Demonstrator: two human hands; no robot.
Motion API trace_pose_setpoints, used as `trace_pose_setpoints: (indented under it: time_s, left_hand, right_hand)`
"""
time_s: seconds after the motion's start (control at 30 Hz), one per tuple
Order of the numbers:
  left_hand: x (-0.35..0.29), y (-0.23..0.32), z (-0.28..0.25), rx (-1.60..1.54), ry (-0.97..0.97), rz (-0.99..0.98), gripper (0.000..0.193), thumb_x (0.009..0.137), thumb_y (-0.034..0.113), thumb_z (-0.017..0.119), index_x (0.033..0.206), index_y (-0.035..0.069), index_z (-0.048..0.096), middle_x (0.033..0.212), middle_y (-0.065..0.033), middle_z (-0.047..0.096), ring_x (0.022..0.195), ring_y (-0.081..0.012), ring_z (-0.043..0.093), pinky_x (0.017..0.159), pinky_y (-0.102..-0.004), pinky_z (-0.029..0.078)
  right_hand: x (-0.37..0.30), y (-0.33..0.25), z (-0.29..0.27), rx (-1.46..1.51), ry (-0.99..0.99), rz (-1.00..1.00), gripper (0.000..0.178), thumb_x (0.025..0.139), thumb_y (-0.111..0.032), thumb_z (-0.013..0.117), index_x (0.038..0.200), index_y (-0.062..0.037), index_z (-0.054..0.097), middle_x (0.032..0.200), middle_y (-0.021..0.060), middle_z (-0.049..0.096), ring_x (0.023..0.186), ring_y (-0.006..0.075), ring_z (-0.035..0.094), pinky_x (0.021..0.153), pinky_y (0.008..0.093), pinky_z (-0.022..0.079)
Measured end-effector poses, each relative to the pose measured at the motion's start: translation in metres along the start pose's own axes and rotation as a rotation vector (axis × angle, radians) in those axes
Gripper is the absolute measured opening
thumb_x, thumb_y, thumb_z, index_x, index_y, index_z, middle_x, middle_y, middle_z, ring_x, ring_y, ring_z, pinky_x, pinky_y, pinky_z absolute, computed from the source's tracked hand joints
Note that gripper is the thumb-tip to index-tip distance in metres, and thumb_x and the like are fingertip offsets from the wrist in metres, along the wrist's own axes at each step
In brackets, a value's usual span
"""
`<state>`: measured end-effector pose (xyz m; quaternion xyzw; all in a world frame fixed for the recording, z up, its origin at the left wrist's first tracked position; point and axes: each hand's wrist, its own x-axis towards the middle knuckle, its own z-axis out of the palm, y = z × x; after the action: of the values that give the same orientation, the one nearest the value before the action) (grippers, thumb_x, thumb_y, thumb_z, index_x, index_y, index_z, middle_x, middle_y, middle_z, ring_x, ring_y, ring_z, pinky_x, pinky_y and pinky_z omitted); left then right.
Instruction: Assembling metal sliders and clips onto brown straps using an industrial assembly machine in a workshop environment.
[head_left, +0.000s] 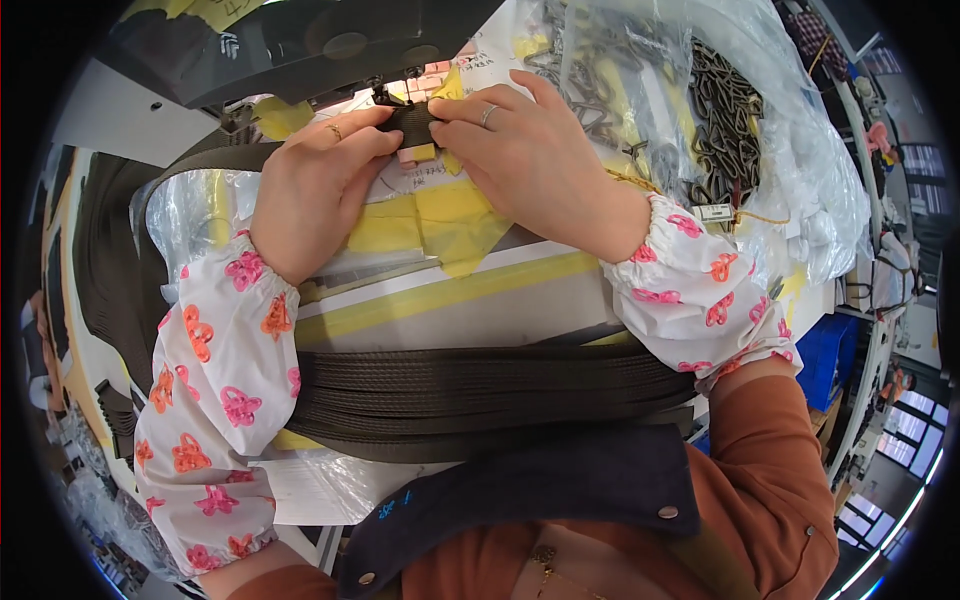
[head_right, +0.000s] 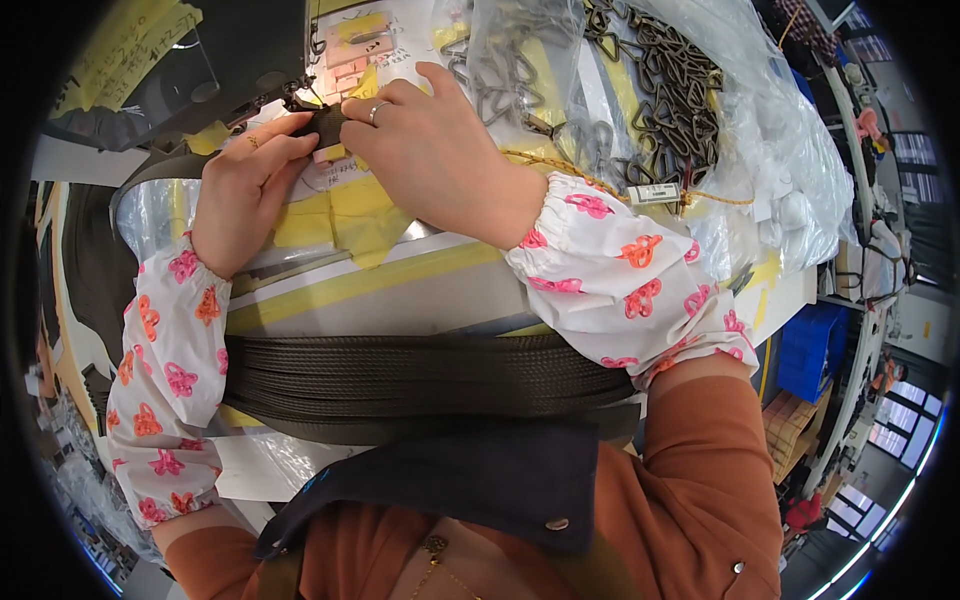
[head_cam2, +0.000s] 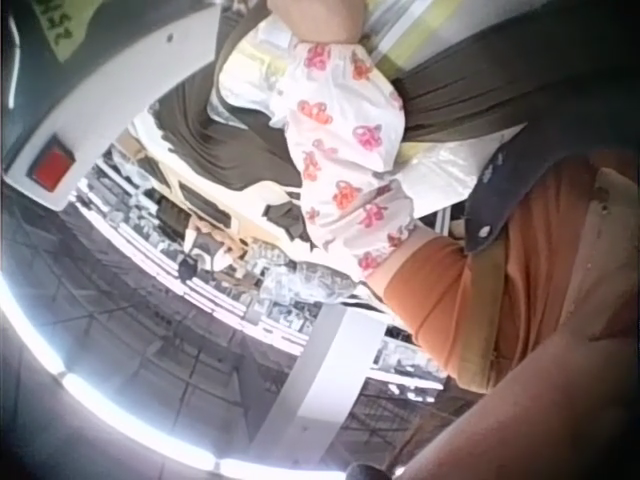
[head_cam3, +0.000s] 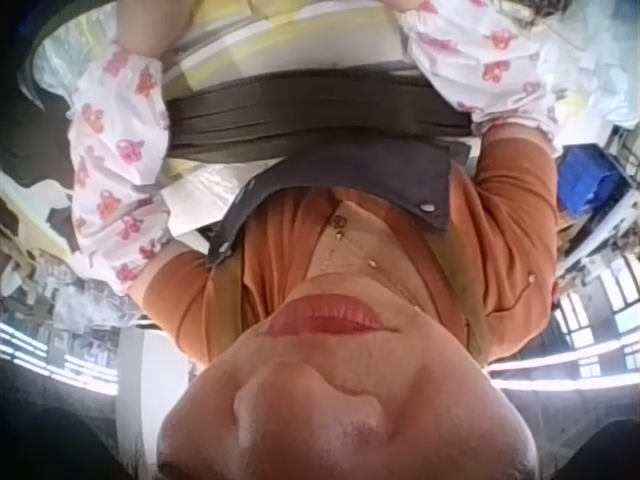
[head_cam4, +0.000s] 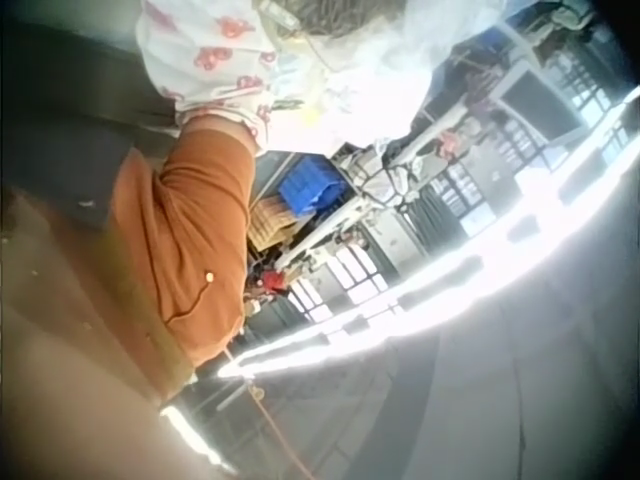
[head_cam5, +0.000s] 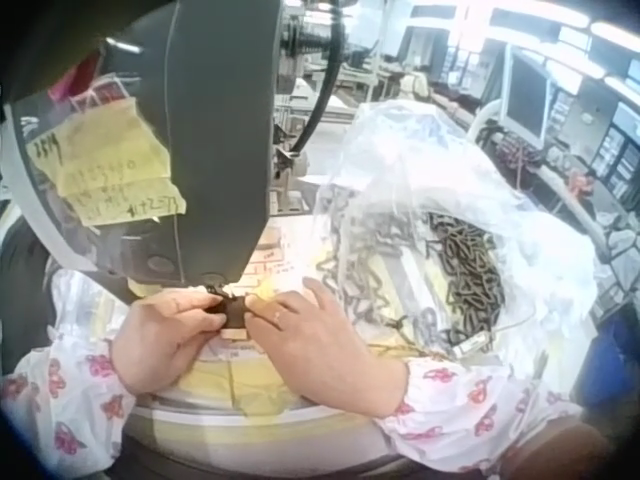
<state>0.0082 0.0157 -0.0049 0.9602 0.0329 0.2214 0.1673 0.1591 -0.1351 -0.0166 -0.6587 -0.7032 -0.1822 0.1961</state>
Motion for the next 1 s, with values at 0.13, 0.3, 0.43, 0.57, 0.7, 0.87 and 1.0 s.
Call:
trace_pose_setpoints:
  time_s: [0.13, 0.3, 0.43, 0.57, 0.7, 0.87, 1.0]
  left_hand:
    - [0.001, -0.001, -0.003, 0.065, -0.020, 0.048, 0.018, 0.076, 0.003, 0.058, 0.093, 0.005, 0.064, 0.103, -0.0121, 0.062, 0.092, -0.0294, 0.059, 0.078, -0.0349, 0.048]
    - [0.004, -0.007, -0.003, 0.132, -0.036, 0.124, 0.023, 0.078, 0.002, 0.055, 0.098, 0.007, 0.062, 0.107, -0.0110, 0.060, 0.091, -0.0287, 0.060, 0.075, -0.0349, 0.049]
    - [0.004, -0.015, 0.003, 0.085, -0.056, 0.038, 0.024, 0.079, 0.001, 0.053, 0.100, 0.009, 0.062, 0.110, -0.0088, 0.059, 0.087, -0.0281, 0.061, 0.069, -0.0341, 0.051]
    - [0.006, -0.023, 0.009, 0.041, -0.053, -0.035, 0.023, 0.082, 0.003, 0.051, 0.101, 0.011, 0.062, 0.107, -0.0068, 0.061, 0.082, -0.0278, 0.061, 0.064, -0.0329, 0.051]
    - [0.009, -0.025, -0.006, -0.083, -0.206, -0.117, 0.027, 0.087, 0.001, 0.044, 0.111, 0.006, 0.055, 0.111, -0.0131, 0.058, 0.099, -0.0308, 0.056, 0.082, -0.0325, 0.046]
    - [0.010, -0.025, -0.002, -0.049, -0.165, -0.128, 0.029, 0.087, 0.005, 0.046, 0.114, 0.013, 0.055, 0.108, -0.0108, 0.059, 0.095, -0.0295, 0.058, 0.076, -0.0321, 0.048]
    - [0.008, -0.024, 0.005, -0.028, 0.018, -0.041, 0.030, 0.078, 0.005, 0.055, 0.104, 0.018, 0.062, 0.081, -0.0097, 0.063, 0.074, -0.0285, 0.061, 0.063, -0.0342, 0.049]
  right_hand:
    - [0.001, 0.001, 0.000, -0.026, 0.000, -0.006, 0.014, 0.071, -0.008, 0.055, 0.083, -0.0105, 0.061, 0.100, -0.0010, 0.062, 0.088, 0.0173, 0.057, 0.089, 0.0442, 0.035]
    - [0.003, 0.006, 0.002, -0.069, 0.008, -0.022, 0.016, 0.071, -0.009, 0.055, 0.086, -0.0112, 0.062, 0.096, -0.0014, 0.063, 0.084, 0.0169, 0.058, 0.089, 0.0453, 0.035]
    - [0.008, 0.012, 0.002, -0.057, -0.010, -0.022, 0.017, 0.072, -0.008, 0.054, 0.087, -0.0112, 0.062, 0.088, -0.0004, 0.064, 0.083, 0.0168, 0.058, 0.089, 0.0458, 0.036]
    - [0.014, 0.021, 0.008, -0.075, -0.055, -0.009, 0.017, 0.074, -0.008, 0.052, 0.089, -0.0109, 0.062, 0.075, 0.0012, 0.062, 0.082, 0.0177, 0.058, 0.089, 0.0466, 0.036]
    - [0.023, 0.020, 0.004, -0.033, -0.186, 0.031, 0.021, 0.075, -0.009, 0.052, 0.094, -0.0107, 0.062, 0.085, 0.0022, 0.063, 0.089, 0.0189, 0.057, 0.091, 0.0483, 0.034]
    - [0.021, 0.020, -0.002, 0.036, -0.160, 0.045, 0.024, 0.074, -0.008, 0.055, 0.098, -0.0089, 0.062, 0.109, 0.0007, 0.060, 0.103, 0.0190, 0.052, 0.096, 0.0504, 0.031]
    - [0.019, 0.017, -0.005, 0.070, -0.214, 0.101, 0.028, 0.074, -0.006, 0.057, 0.101, -0.0090, 0.062, 0.112, 0.0002, 0.059, 0.105, 0.0195, 0.051, 0.097, 0.0507, 0.031]
